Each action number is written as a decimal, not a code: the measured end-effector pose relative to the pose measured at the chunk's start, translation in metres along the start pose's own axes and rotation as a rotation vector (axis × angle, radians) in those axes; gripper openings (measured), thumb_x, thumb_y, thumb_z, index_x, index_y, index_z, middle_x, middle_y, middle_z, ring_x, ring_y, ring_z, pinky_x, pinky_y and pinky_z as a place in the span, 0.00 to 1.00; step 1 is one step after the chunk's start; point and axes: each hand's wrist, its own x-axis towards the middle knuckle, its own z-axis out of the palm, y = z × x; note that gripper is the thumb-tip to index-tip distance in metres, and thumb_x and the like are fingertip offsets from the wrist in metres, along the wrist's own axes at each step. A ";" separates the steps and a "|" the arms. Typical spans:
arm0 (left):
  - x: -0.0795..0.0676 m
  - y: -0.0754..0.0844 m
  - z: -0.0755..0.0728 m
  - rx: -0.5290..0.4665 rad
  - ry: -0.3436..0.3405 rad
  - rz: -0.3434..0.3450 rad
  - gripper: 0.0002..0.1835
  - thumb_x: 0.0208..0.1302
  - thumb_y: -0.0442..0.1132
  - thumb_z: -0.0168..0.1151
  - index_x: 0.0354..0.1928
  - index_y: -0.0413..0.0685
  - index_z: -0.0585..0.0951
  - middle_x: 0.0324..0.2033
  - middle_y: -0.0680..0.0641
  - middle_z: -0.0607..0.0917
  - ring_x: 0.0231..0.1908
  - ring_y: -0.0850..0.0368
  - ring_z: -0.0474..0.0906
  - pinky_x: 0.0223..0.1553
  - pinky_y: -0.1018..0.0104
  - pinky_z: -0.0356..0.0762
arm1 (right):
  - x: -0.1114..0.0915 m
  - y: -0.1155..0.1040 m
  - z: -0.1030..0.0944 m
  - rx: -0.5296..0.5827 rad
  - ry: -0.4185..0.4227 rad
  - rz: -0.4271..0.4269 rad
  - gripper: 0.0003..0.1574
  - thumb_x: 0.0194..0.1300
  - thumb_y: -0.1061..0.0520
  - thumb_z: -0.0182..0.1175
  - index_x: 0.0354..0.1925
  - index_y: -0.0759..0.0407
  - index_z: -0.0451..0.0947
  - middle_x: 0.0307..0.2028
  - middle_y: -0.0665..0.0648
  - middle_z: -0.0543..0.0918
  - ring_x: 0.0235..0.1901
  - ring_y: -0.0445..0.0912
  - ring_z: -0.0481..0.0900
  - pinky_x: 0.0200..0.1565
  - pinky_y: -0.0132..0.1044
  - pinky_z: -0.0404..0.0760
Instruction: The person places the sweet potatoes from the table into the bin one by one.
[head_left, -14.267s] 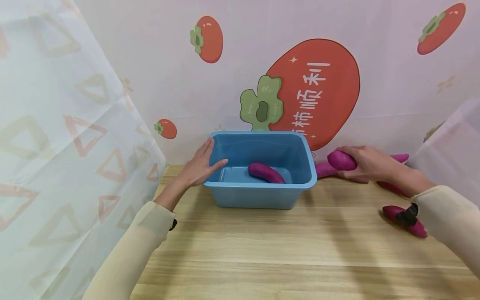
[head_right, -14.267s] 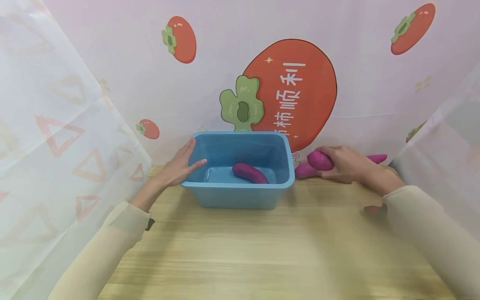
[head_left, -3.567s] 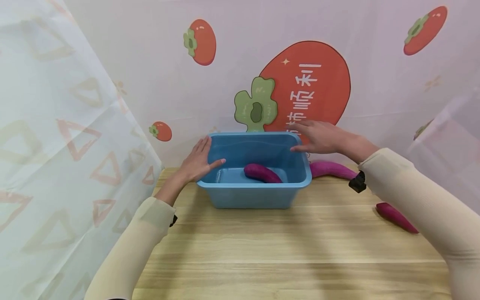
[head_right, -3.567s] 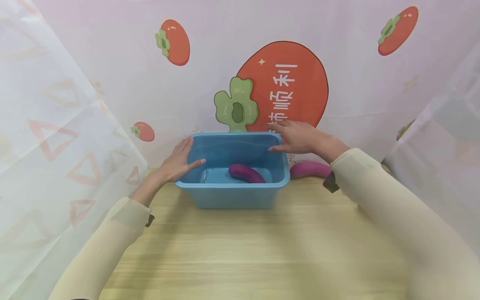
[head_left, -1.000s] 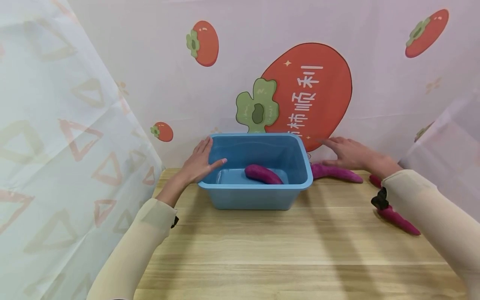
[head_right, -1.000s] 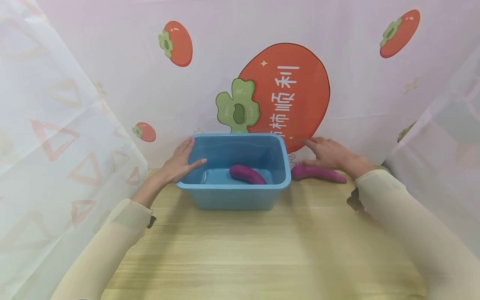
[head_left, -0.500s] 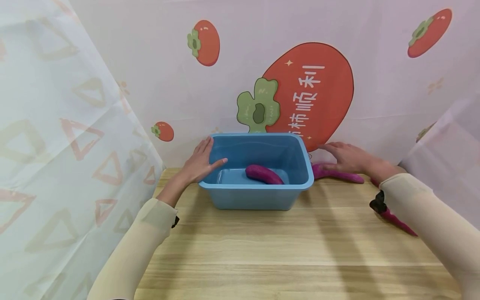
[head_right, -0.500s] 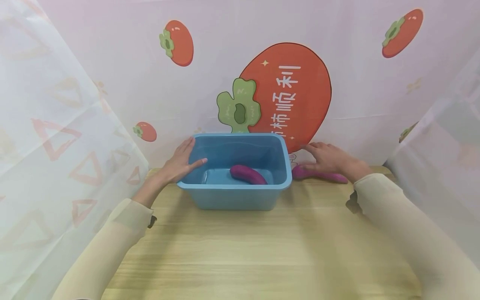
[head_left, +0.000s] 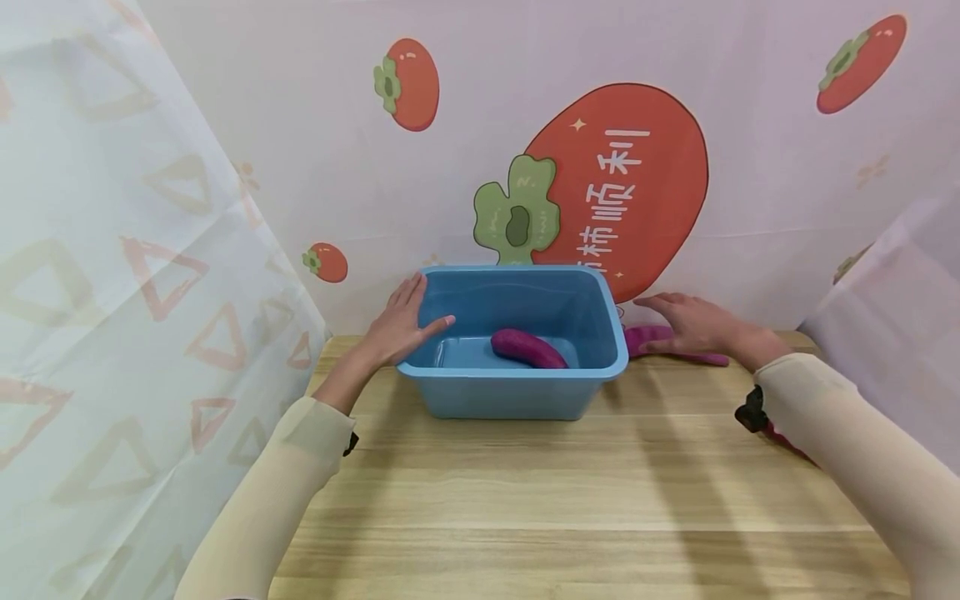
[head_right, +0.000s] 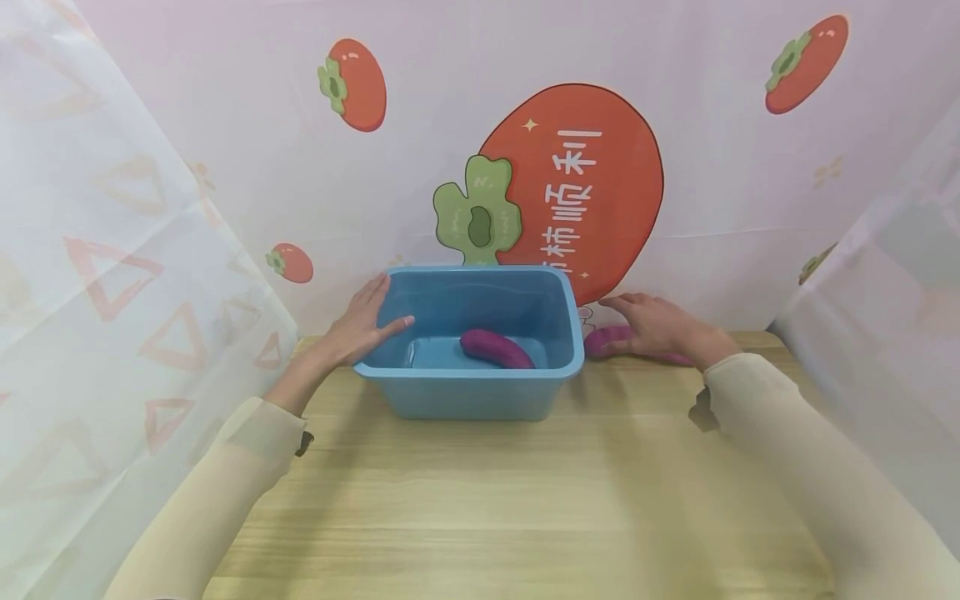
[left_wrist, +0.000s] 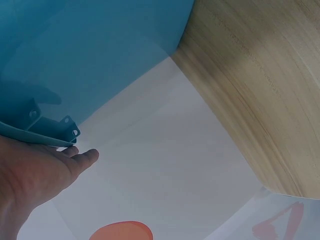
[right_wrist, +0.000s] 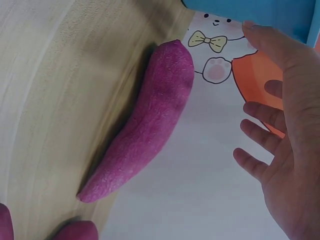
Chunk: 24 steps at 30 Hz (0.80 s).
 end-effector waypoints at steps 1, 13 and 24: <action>0.000 0.000 0.000 -0.001 0.000 -0.001 0.56 0.75 0.70 0.50 0.86 0.43 0.38 0.86 0.43 0.38 0.85 0.42 0.32 0.80 0.34 0.43 | 0.000 0.000 0.001 0.000 -0.004 0.005 0.57 0.61 0.40 0.76 0.78 0.63 0.64 0.72 0.73 0.72 0.70 0.74 0.69 0.62 0.77 0.71; 0.000 -0.001 0.000 0.008 -0.004 -0.004 0.57 0.74 0.71 0.50 0.86 0.44 0.37 0.86 0.43 0.37 0.85 0.42 0.31 0.80 0.33 0.44 | 0.001 0.005 0.011 0.025 -0.018 -0.002 0.56 0.60 0.44 0.78 0.77 0.62 0.66 0.72 0.72 0.72 0.71 0.74 0.68 0.62 0.77 0.71; 0.000 -0.002 0.001 0.001 -0.003 -0.006 0.57 0.74 0.72 0.49 0.86 0.45 0.37 0.86 0.44 0.37 0.85 0.42 0.31 0.79 0.32 0.45 | 0.001 0.015 0.026 0.067 -0.011 0.001 0.56 0.56 0.48 0.81 0.76 0.63 0.68 0.71 0.72 0.73 0.70 0.73 0.69 0.61 0.76 0.74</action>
